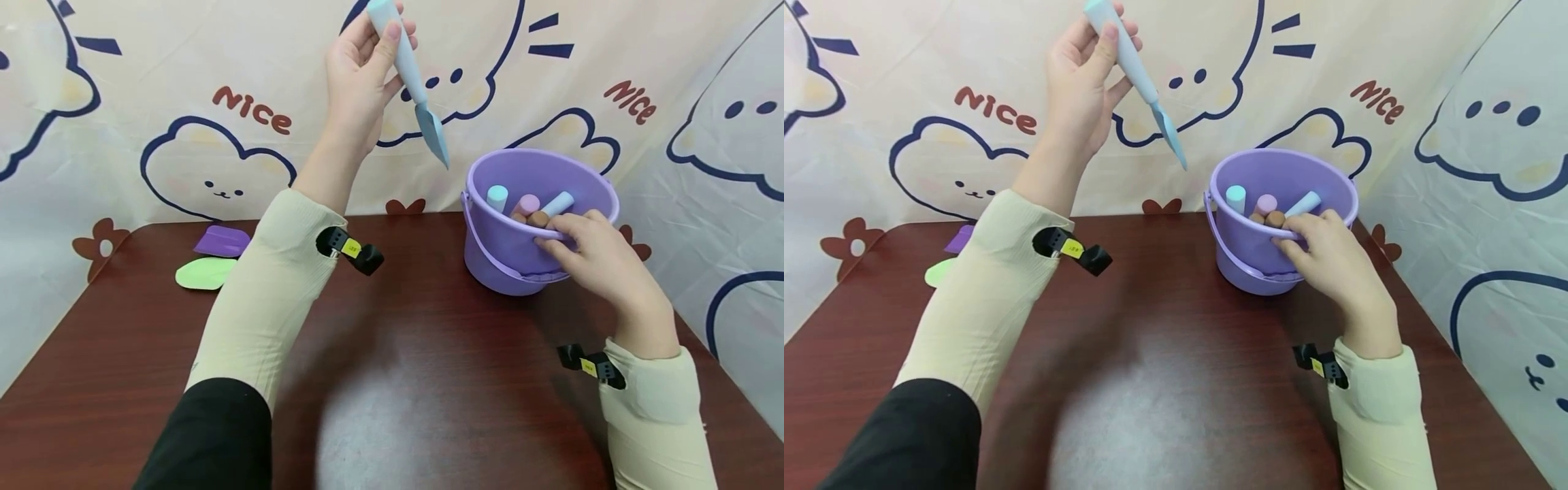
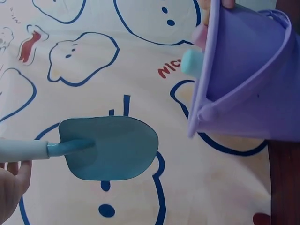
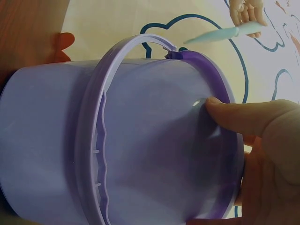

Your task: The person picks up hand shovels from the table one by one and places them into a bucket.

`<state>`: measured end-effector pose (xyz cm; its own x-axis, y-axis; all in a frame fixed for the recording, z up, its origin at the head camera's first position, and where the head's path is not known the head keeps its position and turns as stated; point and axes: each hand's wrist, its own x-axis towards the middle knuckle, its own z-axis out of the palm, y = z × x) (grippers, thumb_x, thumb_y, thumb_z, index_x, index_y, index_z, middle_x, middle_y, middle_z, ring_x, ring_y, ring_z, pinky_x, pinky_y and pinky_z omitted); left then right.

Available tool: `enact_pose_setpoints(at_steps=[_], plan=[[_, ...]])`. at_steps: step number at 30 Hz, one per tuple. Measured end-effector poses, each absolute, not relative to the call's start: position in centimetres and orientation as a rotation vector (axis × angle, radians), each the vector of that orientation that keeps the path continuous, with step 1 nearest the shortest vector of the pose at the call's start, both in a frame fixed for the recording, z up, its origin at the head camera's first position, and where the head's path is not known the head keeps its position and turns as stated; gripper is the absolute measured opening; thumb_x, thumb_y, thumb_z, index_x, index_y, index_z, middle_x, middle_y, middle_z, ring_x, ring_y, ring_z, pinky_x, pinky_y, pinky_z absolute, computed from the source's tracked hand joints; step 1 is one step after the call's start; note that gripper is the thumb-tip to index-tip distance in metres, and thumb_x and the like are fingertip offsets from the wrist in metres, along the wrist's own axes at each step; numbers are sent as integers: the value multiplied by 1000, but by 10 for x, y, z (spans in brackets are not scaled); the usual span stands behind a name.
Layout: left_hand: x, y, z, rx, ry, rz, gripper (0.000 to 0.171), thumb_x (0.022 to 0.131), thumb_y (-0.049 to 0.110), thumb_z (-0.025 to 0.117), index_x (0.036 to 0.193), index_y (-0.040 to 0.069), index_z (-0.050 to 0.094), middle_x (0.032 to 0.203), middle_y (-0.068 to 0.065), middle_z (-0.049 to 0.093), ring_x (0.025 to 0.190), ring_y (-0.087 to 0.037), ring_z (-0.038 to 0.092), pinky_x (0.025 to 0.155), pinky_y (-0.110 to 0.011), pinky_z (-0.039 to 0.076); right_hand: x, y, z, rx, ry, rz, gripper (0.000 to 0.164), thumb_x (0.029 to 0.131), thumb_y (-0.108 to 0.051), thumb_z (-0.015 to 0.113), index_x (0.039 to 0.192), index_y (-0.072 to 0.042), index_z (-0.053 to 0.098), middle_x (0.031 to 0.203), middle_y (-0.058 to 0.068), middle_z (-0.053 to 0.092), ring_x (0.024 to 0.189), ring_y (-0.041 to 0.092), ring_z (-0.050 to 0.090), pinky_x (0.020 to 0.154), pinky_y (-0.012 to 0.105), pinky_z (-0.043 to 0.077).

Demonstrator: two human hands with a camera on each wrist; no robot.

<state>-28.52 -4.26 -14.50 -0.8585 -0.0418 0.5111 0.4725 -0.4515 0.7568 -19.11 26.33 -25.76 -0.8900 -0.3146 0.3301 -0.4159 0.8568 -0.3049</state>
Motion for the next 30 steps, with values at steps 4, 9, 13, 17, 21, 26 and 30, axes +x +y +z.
enact_pose_setpoints(at_steps=[4,9,13,17,21,26,30], plan=[[-283,-35,-140,-617,-1428,-2337,34,100,5,54,134,-1,54,125,-20,64,119,-28,63,97,-37,54,-192,264,-257,550,-2768,540,10,95,-18,66,90,-9,66,71,7,54,86,26,41,67,38,33],[-283,-26,-138,-628,-1428,-2329,32,99,3,54,131,-2,55,118,-18,65,114,-27,64,91,-31,55,-189,263,-254,520,-2780,571,9,95,-16,65,90,-8,66,71,9,54,86,26,41,67,39,34],[-285,-17,-137,-621,-1405,-2344,34,99,2,54,133,-2,55,122,-20,64,114,-25,65,90,-27,56,-188,262,-254,514,-2779,593,10,95,-15,65,90,-7,66,71,10,54,86,26,40,68,40,33],[-286,-4,-136,-618,-1411,-2341,36,99,3,54,135,-2,53,126,-20,64,114,-22,66,90,-24,55,-189,262,-255,516,-2780,587,9,95,-16,65,90,-8,66,71,9,54,86,26,40,67,39,33],[-284,9,-137,-617,-1387,-2373,36,100,3,53,136,-2,54,127,-20,64,112,-21,67,90,-24,56,-190,263,-256,529,-2781,569,10,96,-18,65,92,-8,67,71,8,54,86,26,40,67,39,32],[-282,26,-137,-625,-1312,-2451,38,100,2,53,138,-1,52,129,-20,63,111,-20,68,90,-25,56,-191,263,-257,537,-2773,559,10,95,-16,66,88,-9,65,69,7,53,84,26,41,68,38,31],[-282,39,-139,-635,-1291,-2466,36,100,1,53,135,-3,54,127,-22,64,108,-19,68,87,-22,56,-190,262,-256,541,-2778,571,12,95,-17,65,87,-8,65,69,8,52,85,27,41,68,39,31]])
